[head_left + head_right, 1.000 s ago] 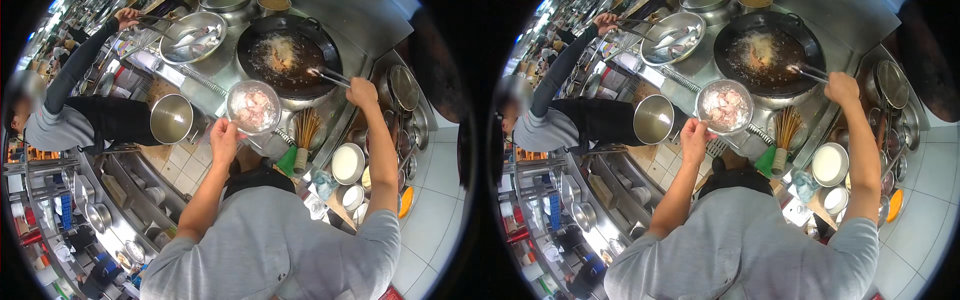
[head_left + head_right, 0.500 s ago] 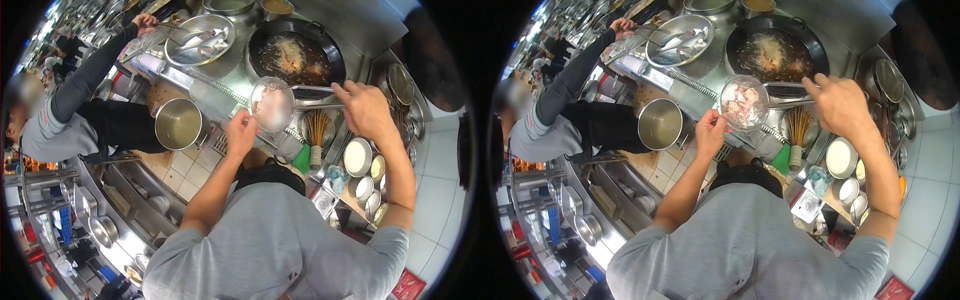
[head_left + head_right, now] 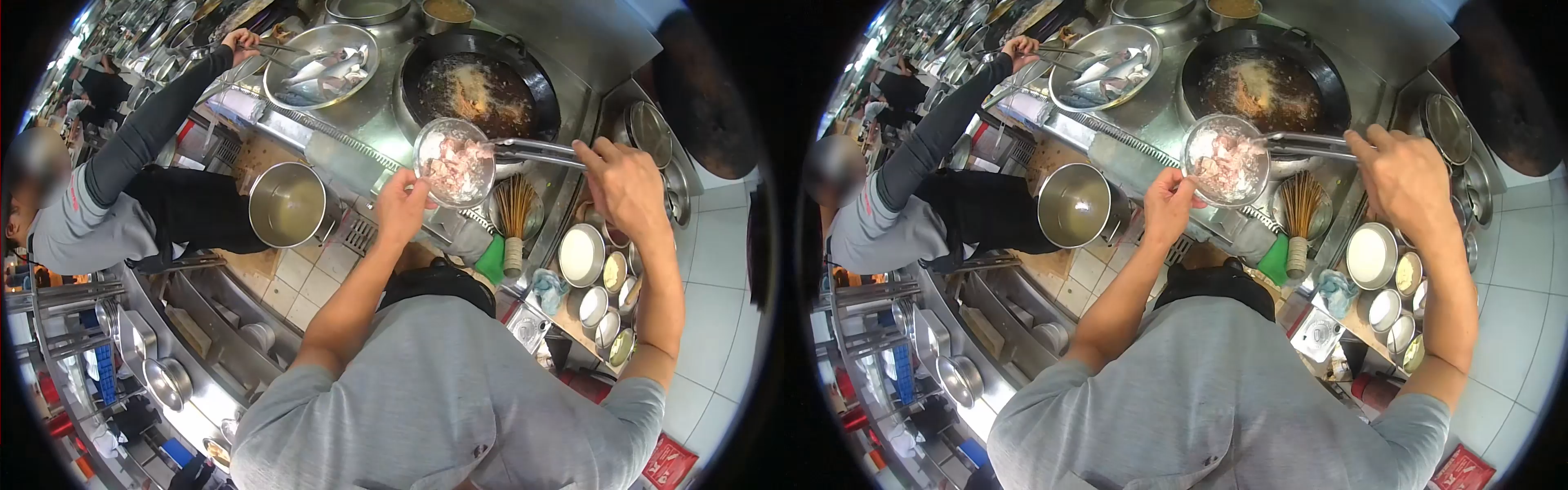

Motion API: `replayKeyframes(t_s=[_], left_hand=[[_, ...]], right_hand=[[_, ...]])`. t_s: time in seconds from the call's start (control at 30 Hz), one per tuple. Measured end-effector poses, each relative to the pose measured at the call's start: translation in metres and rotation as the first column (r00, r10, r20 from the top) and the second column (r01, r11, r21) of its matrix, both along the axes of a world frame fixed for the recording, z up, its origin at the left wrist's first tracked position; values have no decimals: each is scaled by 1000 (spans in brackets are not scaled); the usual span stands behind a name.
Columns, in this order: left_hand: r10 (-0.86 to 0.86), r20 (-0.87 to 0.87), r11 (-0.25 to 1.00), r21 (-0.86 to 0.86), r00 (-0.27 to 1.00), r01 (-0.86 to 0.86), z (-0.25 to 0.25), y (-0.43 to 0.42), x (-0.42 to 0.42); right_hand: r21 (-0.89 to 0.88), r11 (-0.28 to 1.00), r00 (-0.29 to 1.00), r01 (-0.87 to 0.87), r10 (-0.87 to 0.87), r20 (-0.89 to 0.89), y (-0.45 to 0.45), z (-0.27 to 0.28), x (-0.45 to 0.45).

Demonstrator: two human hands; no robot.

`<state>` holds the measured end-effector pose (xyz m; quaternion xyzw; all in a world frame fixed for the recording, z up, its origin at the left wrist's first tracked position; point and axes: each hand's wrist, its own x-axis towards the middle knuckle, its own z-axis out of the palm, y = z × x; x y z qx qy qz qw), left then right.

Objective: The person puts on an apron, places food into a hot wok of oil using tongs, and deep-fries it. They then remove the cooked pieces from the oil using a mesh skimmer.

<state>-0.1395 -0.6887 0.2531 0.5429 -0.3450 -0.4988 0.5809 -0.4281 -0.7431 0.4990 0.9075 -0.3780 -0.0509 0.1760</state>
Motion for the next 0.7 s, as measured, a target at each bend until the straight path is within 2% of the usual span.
replayKeyframes(t_s=[0.17,0.33,0.4,0.43,0.5,0.6,0.63,0.7], left_hand=[[22,14,999,33,1000,-23,-5,-4,-3],[80,-9,997,9,997,-80,6,1,-9],[71,113,997,29,991,-75,14,6,-9],[71,114,997,30,991,-75,15,8,-10],[70,252,997,-30,965,-64,16,10,-12],[57,299,998,-27,953,-52,8,13,-9],[64,299,998,-28,952,-59,6,13,-8],[54,222,998,26,974,-61,10,14,-7]], right_hand=[[29,999,993,15,-19,119,-14,1,-12],[100,995,1000,11,-11,-3,-13,-16,2],[86,996,1000,18,-17,-9,-16,-33,9],[73,997,1000,23,-22,-17,-18,-39,13],[52,999,1000,-4,5,-23,-20,-45,17],[79,996,997,-46,51,-63,-22,-45,16],[75,996,998,-55,56,-18,-19,-36,14],[73,995,997,-73,71,27,-14,-20,9]])
